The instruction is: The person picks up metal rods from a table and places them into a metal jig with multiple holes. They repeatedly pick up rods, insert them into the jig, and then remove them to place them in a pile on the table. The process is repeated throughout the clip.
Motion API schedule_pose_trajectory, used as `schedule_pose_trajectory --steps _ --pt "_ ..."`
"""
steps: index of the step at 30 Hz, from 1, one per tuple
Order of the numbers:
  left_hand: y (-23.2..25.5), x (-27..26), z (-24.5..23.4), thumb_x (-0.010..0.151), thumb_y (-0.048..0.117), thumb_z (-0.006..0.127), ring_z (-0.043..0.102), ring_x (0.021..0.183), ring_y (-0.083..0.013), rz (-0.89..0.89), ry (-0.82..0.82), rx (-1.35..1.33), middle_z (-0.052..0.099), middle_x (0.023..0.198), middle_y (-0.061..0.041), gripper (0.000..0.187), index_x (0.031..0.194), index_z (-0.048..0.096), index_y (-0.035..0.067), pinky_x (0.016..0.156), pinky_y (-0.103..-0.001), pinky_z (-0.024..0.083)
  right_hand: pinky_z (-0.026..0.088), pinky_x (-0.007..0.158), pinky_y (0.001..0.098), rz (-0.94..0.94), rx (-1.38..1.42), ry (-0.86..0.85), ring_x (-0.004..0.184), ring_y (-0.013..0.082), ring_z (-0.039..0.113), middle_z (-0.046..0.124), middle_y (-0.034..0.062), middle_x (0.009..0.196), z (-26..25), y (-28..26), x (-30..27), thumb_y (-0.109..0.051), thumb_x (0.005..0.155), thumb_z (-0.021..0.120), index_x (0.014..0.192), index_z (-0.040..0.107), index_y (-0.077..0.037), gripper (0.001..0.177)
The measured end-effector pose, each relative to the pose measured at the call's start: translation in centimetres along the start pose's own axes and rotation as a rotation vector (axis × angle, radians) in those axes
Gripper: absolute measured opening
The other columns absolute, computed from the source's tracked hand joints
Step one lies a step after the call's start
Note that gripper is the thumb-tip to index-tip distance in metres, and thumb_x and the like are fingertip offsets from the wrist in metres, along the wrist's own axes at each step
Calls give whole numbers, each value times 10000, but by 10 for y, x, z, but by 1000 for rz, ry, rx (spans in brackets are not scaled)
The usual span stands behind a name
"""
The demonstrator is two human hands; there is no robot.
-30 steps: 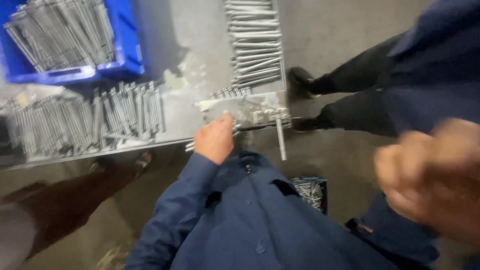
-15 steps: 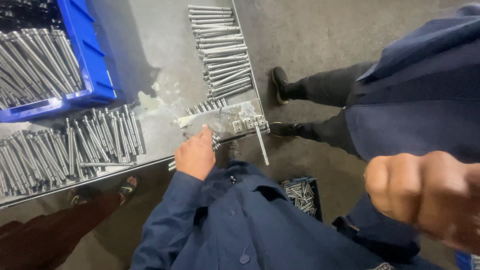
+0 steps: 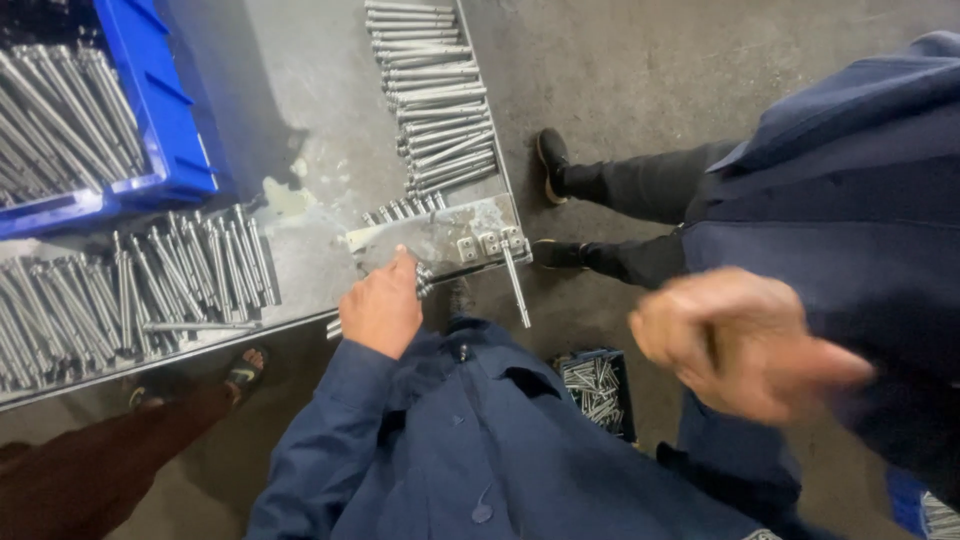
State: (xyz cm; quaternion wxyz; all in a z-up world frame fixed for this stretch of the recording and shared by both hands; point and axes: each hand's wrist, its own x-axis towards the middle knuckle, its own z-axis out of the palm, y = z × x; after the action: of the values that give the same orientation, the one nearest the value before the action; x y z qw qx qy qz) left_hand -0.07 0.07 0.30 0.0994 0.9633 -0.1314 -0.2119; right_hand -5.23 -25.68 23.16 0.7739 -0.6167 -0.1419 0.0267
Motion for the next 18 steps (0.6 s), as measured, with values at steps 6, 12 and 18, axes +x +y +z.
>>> schedule_pose_trajectory --steps 6,12,18 --pt "4 -2 10 872 110 628 767 786 -413 32 221 -18 764 866 -191 468 1336 641 51 656 -564 618 525 768 618 570 -1143 166 908 542 686 731 292 878 -45 130 -27 -171 973 716 1101 739 24 235" --pt "-1 -8 -3 867 99 645 763 723 -407 40 219 28 749 780 -192 413 1274 658 30 596 -551 613 596 821 528 809 -311 328 1043 455 715 696 365 1160 -17 235 -48 -217 1078 509 1288 602 97 389" --pt "0 -4 2 859 74 640 756 716 -423 60 219 -10 747 805 -211 464 1318 629 8 608 -570 611 537 395 210 907 -164 533 511 106 621 686 76 729 -14 257 -25 -272 1113 408 1133 692 -2 392"
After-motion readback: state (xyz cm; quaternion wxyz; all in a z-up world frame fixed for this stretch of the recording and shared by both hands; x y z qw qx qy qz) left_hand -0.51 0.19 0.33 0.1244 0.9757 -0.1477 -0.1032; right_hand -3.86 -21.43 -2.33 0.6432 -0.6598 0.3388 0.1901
